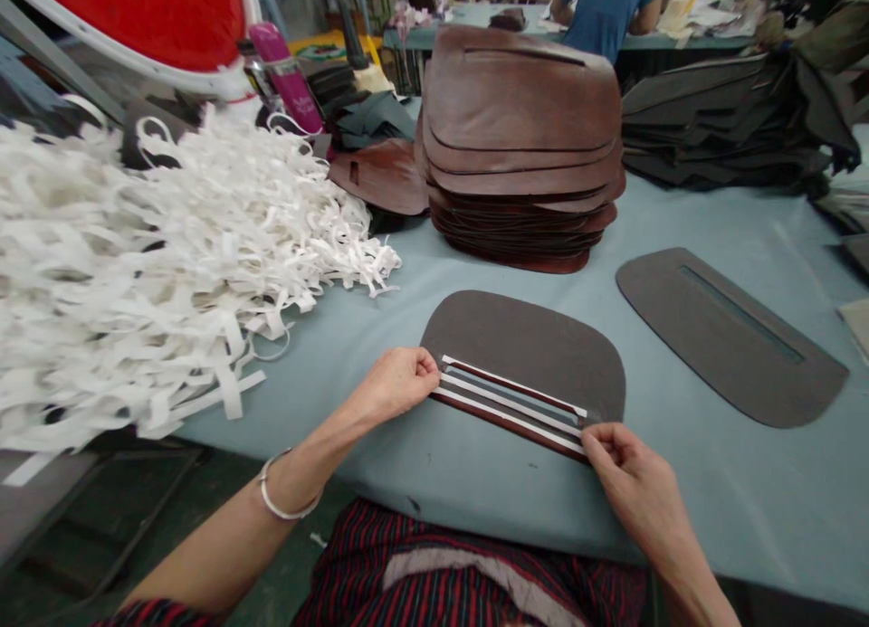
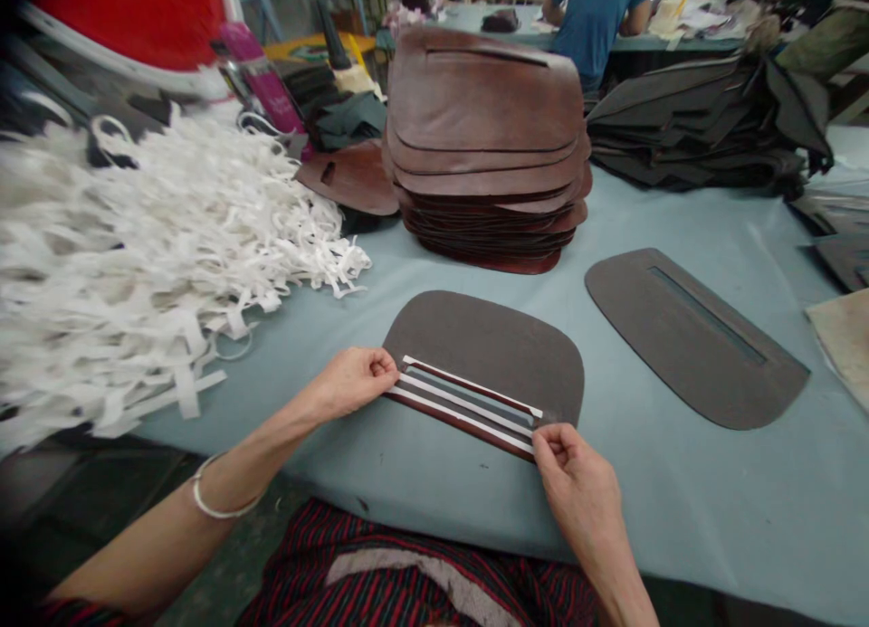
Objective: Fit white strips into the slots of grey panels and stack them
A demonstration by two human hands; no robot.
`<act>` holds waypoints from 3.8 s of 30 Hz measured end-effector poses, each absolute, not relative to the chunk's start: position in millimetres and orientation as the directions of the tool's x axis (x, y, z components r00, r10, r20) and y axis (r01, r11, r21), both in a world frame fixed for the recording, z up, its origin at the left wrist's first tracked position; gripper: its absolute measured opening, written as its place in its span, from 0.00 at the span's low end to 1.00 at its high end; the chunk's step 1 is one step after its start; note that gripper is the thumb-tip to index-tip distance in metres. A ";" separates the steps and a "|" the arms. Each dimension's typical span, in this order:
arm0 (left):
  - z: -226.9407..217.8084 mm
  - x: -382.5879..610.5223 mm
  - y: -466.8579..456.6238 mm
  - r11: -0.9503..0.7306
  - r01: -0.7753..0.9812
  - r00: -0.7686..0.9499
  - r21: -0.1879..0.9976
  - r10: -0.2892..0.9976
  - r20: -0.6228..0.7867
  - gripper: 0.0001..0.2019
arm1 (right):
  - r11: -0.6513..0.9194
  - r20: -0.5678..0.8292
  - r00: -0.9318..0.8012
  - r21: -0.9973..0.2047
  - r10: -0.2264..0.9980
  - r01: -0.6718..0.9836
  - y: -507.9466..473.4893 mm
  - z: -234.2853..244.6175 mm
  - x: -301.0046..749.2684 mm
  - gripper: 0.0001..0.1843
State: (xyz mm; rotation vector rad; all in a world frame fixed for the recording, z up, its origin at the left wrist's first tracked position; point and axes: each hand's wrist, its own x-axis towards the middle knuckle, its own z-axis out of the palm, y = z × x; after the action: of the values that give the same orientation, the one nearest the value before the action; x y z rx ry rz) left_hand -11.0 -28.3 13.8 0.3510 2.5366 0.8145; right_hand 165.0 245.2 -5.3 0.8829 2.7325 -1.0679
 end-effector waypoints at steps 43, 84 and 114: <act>7.2 74.7 4.0 0.637 0.754 -0.636 -0.162 0.769 0.066 0.26 | 0.799 -0.014 -0.839 -0.298 0.543 0.522 218.7 6.1 158.0 0.08; -17.5 25.2 -19.8 0.490 0.540 -0.827 0.685 0.460 0.323 0.12 | 0.949 0.169 -0.986 -0.311 0.000 -0.053 120.9 -1.2 39.5 0.13; -30.2 22.5 -20.1 0.617 0.722 -0.691 0.311 0.632 0.350 0.18 | 0.987 0.348 -0.934 -0.103 -0.078 -0.121 114.0 -16.5 67.0 0.14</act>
State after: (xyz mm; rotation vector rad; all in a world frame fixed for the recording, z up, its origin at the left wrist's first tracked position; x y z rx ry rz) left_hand 22.5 -20.1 -30.2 1.2765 3.0074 0.7341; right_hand 67.0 114.0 -16.5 -0.1795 3.4798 -0.2178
